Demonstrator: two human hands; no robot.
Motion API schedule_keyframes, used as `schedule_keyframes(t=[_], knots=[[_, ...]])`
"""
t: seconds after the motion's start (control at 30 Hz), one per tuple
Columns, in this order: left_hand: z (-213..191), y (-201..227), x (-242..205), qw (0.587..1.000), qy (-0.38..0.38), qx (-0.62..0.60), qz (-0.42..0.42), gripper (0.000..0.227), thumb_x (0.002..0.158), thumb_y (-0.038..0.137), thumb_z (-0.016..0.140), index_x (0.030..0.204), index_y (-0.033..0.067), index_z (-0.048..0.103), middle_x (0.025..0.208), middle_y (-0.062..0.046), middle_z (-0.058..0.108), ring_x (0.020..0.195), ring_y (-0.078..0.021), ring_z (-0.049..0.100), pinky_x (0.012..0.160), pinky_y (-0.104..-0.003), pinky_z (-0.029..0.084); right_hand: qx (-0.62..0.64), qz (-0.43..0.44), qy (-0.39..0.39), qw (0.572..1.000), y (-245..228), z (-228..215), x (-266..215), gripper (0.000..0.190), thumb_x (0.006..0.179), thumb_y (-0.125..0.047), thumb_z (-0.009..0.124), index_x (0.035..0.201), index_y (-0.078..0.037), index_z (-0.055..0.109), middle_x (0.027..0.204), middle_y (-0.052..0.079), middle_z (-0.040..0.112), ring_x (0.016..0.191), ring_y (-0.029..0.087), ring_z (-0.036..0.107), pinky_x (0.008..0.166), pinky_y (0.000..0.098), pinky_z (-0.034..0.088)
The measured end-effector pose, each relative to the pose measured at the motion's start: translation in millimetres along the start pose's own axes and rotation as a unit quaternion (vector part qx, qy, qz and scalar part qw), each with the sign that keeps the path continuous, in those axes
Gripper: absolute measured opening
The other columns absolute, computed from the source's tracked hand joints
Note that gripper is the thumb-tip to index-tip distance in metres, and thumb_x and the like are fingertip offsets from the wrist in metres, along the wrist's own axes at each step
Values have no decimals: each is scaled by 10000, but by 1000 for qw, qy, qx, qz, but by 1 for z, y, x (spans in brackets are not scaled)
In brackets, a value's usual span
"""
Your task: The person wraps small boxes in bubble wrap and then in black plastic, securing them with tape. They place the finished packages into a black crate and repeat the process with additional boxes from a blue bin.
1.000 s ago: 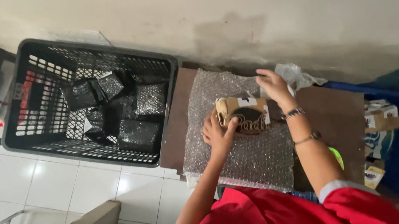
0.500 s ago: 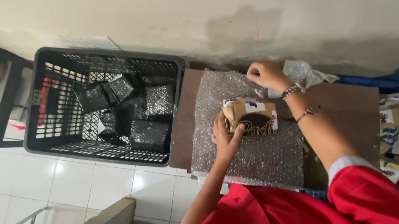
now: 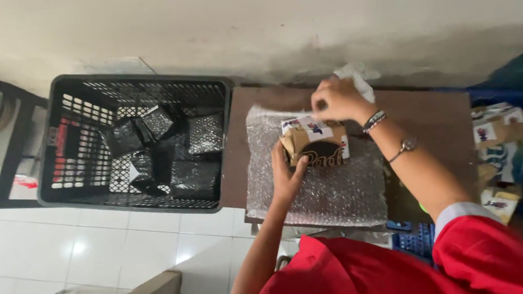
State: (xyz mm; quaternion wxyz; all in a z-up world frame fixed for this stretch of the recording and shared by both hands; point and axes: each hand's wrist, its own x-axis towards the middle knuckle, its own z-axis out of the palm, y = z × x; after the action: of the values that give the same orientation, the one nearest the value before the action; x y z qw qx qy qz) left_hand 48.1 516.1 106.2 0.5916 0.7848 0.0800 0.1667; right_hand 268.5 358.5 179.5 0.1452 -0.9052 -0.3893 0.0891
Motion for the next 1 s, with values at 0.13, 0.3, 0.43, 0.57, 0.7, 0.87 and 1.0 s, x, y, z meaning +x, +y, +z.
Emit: schedule_keyframes(t=[0.13,0.3,0.43,0.57,0.7,0.87,1.0], knots=[[-4,7,-10,999,-8,-26,44,798,950,297,712,1562,-2,295,1509,-252,429,1428,-392,436,1190,-464,352,112,-30,-54,992,-16,-6,-28,208,884,-316,734,937,-117,711,939,41,710,936,248,705,806,414,550],[-12,10,-35,998,-22,-2,63,788,955,206,700,1578,-1,263,1576,-272,386,1461,-429,406,1201,-473,336,207,-93,-66,972,-4,-3,-47,210,825,-284,773,966,-127,780,1056,91,677,931,257,699,818,379,579],[-15,-6,-58,999,-36,22,35,772,947,188,699,1571,3,283,1561,-271,409,1421,-463,444,1177,-482,375,201,12,-79,976,-20,-1,-67,569,681,-410,863,1130,-115,676,1064,128,662,939,257,720,855,373,601],[-10,-39,-86,987,-23,160,22,802,929,289,742,1530,-24,315,1481,-303,432,1350,-513,452,1146,-528,365,-23,5,-91,996,-55,7,-76,1036,480,-542,977,1357,-148,589,1200,189,596,1110,377,586,878,479,497],[-1,-53,-108,970,28,241,23,881,826,298,752,1524,-45,339,1468,-335,419,1361,-533,386,1167,-579,279,8,0,-164,987,-85,19,-87,1086,486,-595,976,1401,-189,554,1238,201,619,1175,409,578,952,508,468],[13,-71,-120,933,34,354,49,792,864,342,711,1526,45,395,1593,-290,335,1484,-474,296,1225,-594,199,-24,98,-160,982,-126,5,-116,1025,559,-509,907,1480,-297,509,1216,154,650,1157,368,643,932,503,527],[28,-72,-85,885,5,465,20,847,934,437,604,1622,38,312,1681,-282,175,1568,-449,132,1261,-556,95,-110,76,-46,990,-138,-7,-117,927,615,-390,919,1454,-296,535,1225,140,632,1155,349,620,872,544,499]])
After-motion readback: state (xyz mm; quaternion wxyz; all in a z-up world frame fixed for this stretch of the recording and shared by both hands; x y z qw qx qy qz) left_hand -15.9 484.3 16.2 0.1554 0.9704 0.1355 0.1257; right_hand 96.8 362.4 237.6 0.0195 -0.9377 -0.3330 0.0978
